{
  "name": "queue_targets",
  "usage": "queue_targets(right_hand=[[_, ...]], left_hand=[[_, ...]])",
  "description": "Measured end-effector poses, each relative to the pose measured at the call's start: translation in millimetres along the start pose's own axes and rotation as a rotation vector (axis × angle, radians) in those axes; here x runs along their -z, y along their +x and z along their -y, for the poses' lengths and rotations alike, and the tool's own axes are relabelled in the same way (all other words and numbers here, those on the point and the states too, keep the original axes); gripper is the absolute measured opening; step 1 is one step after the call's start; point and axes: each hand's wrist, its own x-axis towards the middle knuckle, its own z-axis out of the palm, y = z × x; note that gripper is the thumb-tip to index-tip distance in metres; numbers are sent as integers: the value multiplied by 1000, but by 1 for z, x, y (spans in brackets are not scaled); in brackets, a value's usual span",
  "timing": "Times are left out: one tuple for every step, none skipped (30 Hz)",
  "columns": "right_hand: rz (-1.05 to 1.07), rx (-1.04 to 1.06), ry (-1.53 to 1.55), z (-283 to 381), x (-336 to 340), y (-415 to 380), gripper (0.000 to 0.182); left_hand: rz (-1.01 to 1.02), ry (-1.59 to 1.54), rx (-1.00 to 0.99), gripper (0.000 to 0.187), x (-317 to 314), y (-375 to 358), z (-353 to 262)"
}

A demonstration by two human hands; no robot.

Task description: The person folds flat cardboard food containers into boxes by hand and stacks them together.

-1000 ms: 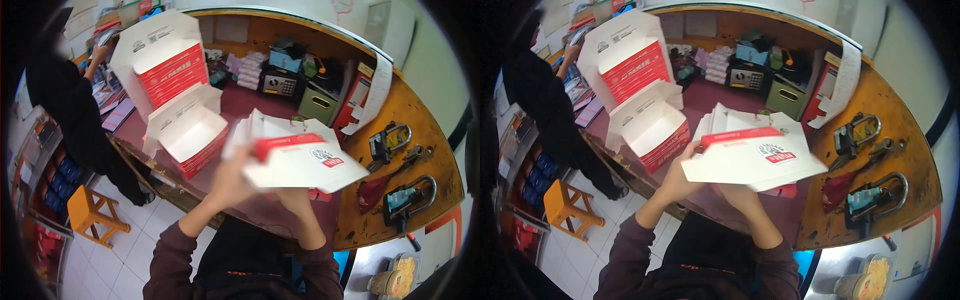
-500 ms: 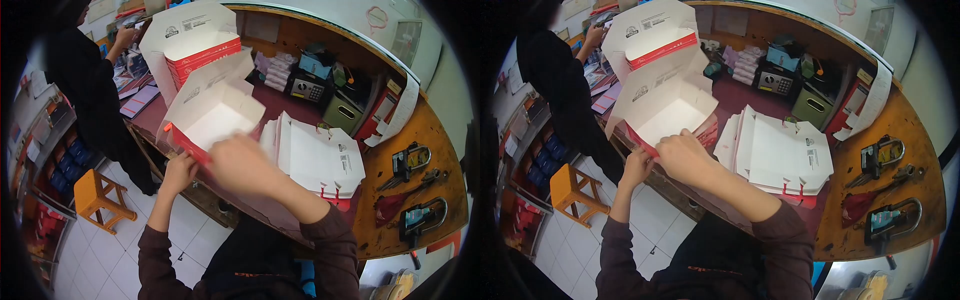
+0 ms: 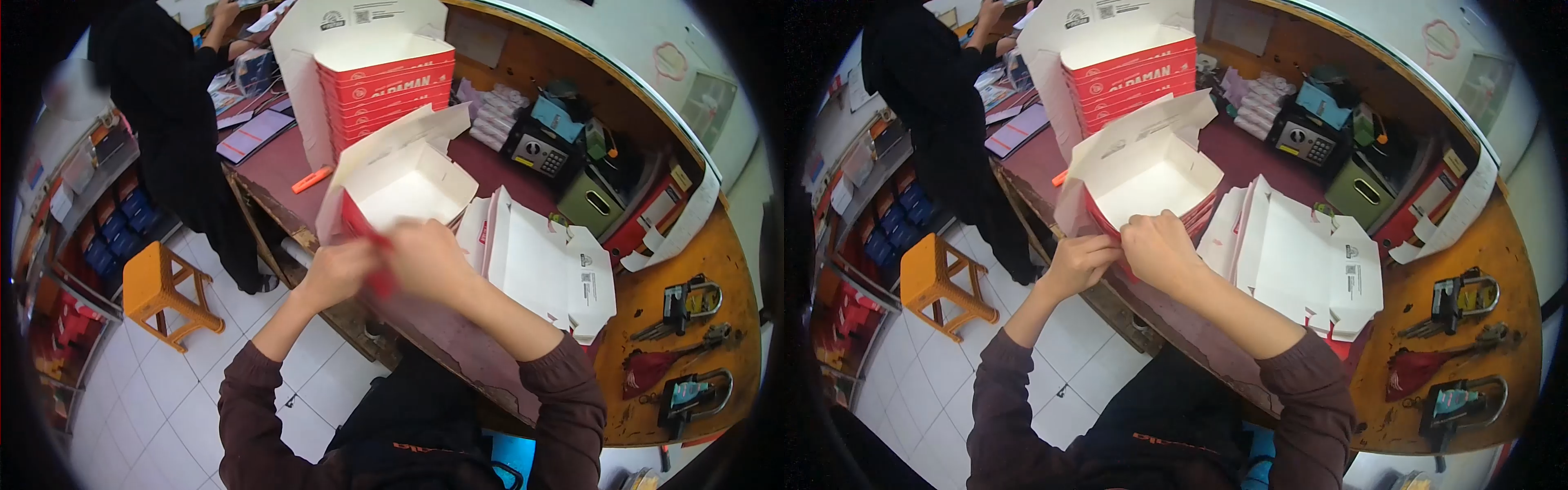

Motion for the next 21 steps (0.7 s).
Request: queue_targets(right_hand=[[67,-38,-36,4,3,0,13],[133,-78,-73,6,6,0,13],[175,-85,-50,4,8,-1,13],[175,-81,-46,-2,8,5,13],[270,-63,17,-10,10,14,13],[366,-46,80,-15,11,19,12],[366,-49,81,-16,9,23,12],[302,-69,35,-14,6,28,12],[237,-89,-12,-10,3,34,12],[172,-109,-58,-5,2,40,12],[141,-144,-62,-1,2,40,11],[138,-148,-59,5,6,38,11],[137,-143,-100,8,10,35,11],[135,-133,-149,10,13,35,12],[135,-143,-151,9,5,37,12],[155,-149,-130,7,-10,40,14],[173,-158,-111,0,-21,41,19],[166,-174,-116,-12,-24,44,19],[350,-93,-28,-27,-21,52,18],[535,-10,65,-41,-19,60,18],[677,-221,395,-55,-12,63,32]], left_hand=[[-29,-51,2,17,1,4,0],[-26,-47,14,17,-1,3,-3],[-69,-74,17,17,-1,6,-7],[-111,-102,15,16,-2,10,-10],[-118,-108,6,18,0,13,-16],[-115,-110,5,18,0,13,-21],[-85,-80,24,19,-2,13,-26],[-57,-50,41,21,-3,13,-30],[9,-15,-7,30,-6,10,-27],[11,-15,-11,30,-12,3,-20],[76,150,181,34,-21,-5,-11],[141,315,374,38,-28,-12,-4],[151,313,366,38,-35,-16,-1],[62,383,365,39,-41,-18,2],[-27,450,363,41,-45,-18,2],[-22,442,352,41,-45,-15,-2],[41,434,458,39,-43,-11,-8],[102,428,562,38,-43,-7,-11],[3,400,433,38,-42,-8,-8],[3,396,421,38,-43,-8,-9],[-95,370,384,39,-41,-7,-13]])
